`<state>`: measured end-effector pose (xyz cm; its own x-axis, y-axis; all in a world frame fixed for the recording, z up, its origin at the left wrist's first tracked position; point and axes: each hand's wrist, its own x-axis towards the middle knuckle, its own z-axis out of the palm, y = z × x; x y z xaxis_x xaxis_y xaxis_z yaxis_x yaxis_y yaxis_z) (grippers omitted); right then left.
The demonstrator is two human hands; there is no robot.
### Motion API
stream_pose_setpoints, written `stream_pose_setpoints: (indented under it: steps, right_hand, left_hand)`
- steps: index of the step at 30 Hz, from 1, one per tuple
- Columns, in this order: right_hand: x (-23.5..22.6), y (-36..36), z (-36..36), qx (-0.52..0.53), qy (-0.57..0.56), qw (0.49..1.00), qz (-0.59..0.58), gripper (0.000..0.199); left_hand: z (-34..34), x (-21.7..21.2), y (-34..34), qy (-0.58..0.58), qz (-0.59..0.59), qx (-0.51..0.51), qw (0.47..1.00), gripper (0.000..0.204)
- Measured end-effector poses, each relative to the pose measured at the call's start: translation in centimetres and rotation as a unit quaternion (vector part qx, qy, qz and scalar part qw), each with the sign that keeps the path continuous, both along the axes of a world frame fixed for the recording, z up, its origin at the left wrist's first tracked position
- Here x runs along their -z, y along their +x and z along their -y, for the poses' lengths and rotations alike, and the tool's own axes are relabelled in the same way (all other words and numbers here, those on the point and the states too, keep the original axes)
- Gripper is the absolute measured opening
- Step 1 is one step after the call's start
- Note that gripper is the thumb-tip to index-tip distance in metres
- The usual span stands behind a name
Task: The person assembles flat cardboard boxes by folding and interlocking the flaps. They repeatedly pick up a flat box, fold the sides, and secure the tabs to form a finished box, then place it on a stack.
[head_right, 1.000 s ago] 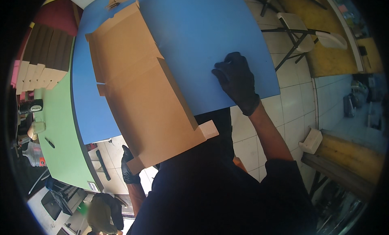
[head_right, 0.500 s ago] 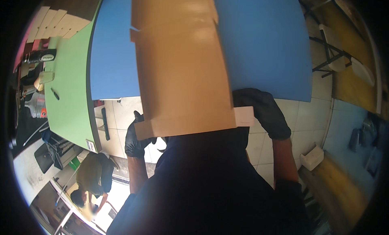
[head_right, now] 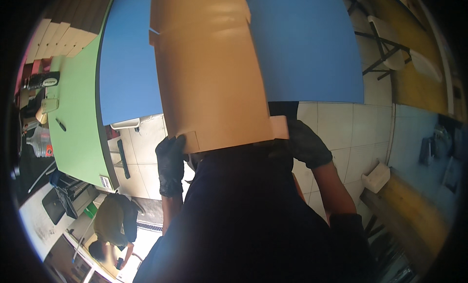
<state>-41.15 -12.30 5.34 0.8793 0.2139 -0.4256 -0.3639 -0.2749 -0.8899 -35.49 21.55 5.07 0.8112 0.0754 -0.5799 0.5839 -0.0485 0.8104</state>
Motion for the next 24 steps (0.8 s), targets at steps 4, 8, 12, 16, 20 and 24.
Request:
stream_pose_setpoints:
  steps: [4, 8, 12, 16, 20, 24]
  right_hand:
    - [-1.1, 0.7, -1.7, 0.226, 0.135, 0.951, -0.164, 0.028]
    - [-1.5, 1.2, -1.8, 0.255, 0.111, 0.957, -0.087, 0.027]
    - [-1.4, 1.3, -0.5, 0.264, 0.128, 0.955, -0.047, 0.03]
    - [-0.7, 2.3, 0.7, 0.173, -0.081, 0.967, 0.167, 0.037]
    - [-0.1, 2.6, -1.6, 0.391, 0.3, 0.869, 0.052, 0.058]
    - [-5.4, 2.5, 2.0, 0.365, 0.081, 0.92, 0.115, 0.063]
  left_hand:
    - [-0.1, 0.1, 0.4, -0.009, 0.005, 0.078, 0.997, 0.02]
    - [-0.5, 0.0, 0.8, -0.015, -0.085, 0.217, 0.972, 0.025]
    - [0.3, -0.5, 1.7, -0.019, -0.096, 0.245, 0.964, 0.022]
    - [2.9, -0.8, 2.9, -0.054, -0.124, 0.258, 0.957, 0.027]
    - [6.4, -0.4, 3.7, -0.168, 0.038, 0.434, 0.885, 0.032]
    - [7.9, -4.2, 7.0, -0.258, 0.179, 0.474, 0.822, 0.039]
